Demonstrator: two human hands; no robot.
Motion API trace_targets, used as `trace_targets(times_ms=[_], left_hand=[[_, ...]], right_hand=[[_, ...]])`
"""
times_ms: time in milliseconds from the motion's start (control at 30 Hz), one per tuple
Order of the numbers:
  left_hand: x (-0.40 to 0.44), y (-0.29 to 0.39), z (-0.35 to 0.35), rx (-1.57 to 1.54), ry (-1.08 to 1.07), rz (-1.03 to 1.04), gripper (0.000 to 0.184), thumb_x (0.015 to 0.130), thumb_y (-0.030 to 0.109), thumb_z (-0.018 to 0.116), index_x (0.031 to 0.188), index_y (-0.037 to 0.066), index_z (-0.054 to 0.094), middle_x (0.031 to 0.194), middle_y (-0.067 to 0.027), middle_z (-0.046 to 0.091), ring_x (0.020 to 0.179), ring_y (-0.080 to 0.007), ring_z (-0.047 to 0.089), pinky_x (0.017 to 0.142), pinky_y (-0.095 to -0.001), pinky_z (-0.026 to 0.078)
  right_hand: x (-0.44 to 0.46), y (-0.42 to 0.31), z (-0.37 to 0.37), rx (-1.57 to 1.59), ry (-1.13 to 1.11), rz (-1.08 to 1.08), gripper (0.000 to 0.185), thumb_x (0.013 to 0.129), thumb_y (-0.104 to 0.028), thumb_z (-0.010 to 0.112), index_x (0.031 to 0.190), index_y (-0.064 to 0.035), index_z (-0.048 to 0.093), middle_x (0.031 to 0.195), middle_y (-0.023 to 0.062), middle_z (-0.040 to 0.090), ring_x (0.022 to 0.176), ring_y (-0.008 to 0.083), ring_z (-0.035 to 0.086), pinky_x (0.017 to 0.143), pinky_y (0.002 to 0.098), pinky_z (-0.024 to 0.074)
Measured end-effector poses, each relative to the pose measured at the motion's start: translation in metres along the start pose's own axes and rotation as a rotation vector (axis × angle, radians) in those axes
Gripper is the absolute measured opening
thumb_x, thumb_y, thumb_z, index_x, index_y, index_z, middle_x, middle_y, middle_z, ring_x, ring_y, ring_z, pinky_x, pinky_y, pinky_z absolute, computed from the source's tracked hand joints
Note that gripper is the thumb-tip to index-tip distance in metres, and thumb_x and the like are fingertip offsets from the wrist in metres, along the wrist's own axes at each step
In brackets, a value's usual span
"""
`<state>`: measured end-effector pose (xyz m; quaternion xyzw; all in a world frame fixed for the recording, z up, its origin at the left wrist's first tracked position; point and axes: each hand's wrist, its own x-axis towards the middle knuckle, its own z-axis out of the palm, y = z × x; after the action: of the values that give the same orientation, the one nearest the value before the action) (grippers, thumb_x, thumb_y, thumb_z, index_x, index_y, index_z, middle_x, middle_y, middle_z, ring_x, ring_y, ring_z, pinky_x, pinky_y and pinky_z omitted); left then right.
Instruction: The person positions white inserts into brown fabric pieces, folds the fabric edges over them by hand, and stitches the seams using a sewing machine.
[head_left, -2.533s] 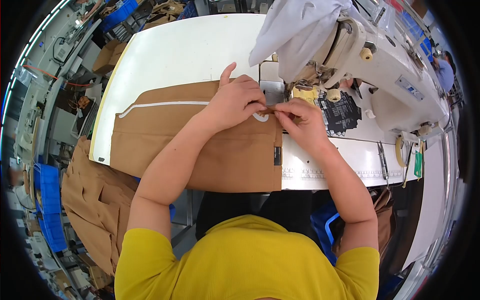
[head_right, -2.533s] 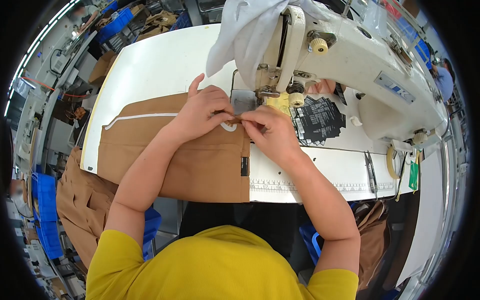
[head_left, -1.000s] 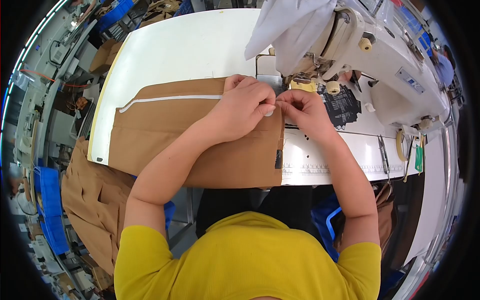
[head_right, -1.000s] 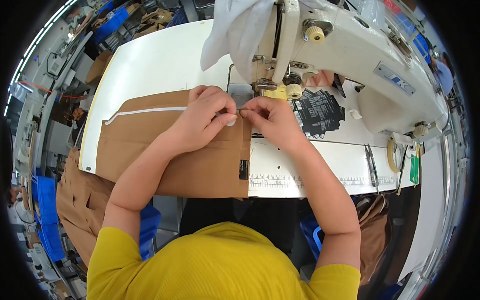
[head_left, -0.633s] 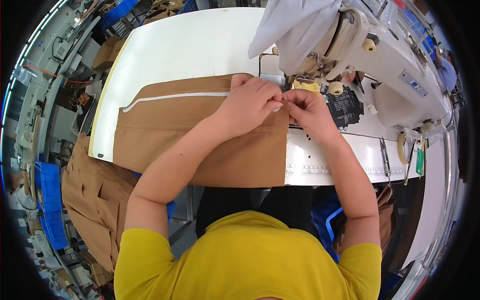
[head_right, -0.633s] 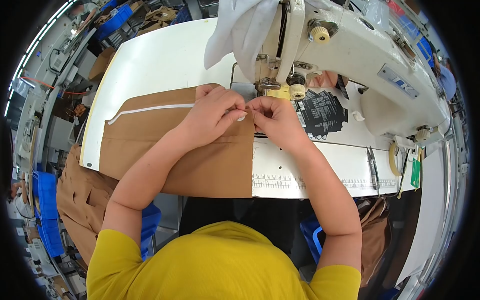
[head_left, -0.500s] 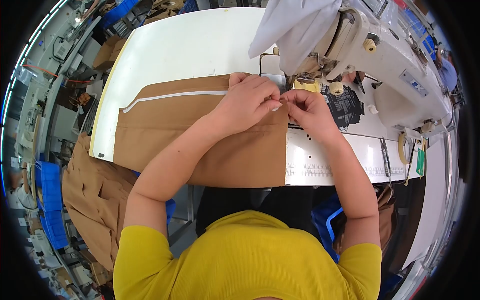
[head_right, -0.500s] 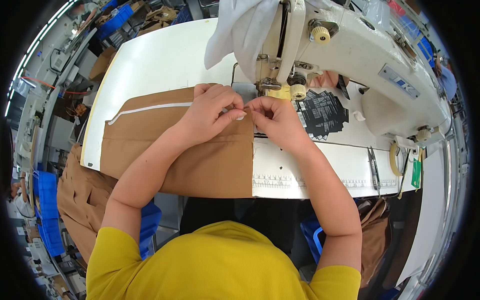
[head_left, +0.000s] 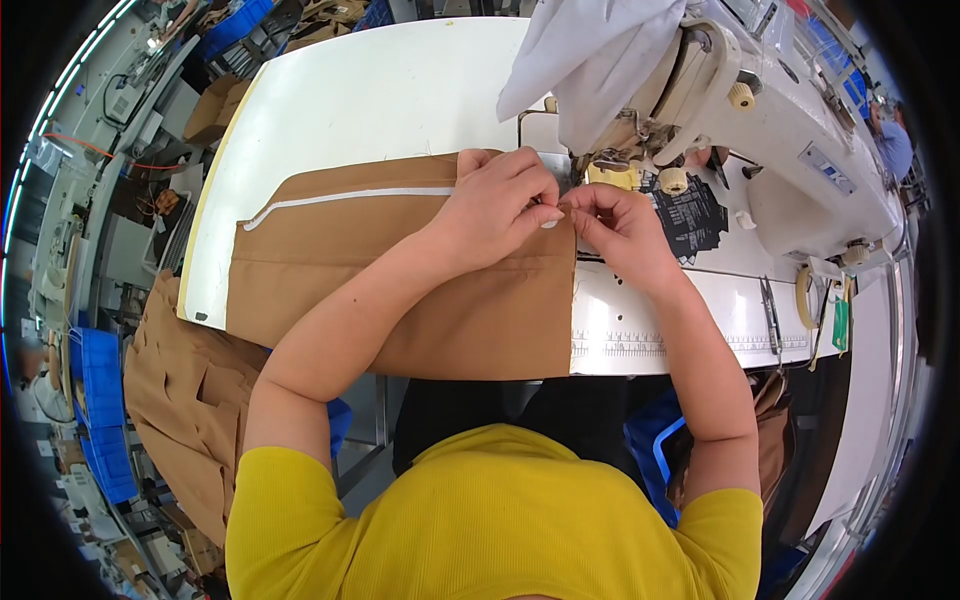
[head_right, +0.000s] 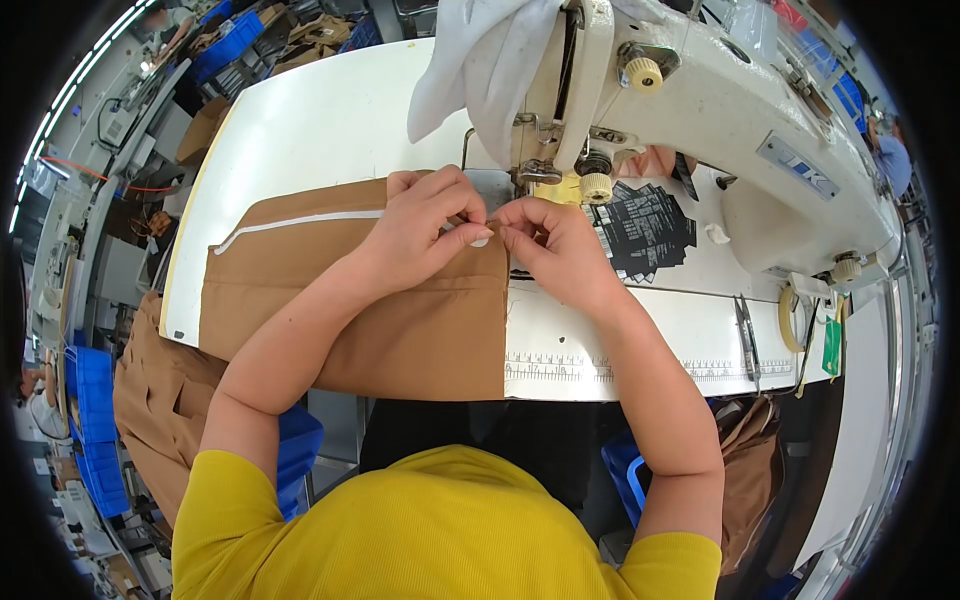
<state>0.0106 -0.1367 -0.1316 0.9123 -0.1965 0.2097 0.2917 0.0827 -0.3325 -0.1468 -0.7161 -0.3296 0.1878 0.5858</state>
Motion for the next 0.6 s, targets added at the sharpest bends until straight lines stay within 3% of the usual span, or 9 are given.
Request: trace_targets(times_ms=[600], left_hand=[[0.0005,0.0011,-0.0023,0.02,-0.082,-0.017,0.013,0.089,0.024,0.063,0.086,0.014,0.055,0.079,0.0009,0.054,0.076,-0.0181,0.05,0.083,-0.0354,0.027]], right_hand=[[-0.003,-0.0065,-0.0032,-0.009,-0.083,0.043,0.01,0.091,-0.001,0.056,0.097,0.0008,0.064,0.077,-0.004,0.058,0.067,0.0027,0.044,0.06,0.0204,0.0398]])
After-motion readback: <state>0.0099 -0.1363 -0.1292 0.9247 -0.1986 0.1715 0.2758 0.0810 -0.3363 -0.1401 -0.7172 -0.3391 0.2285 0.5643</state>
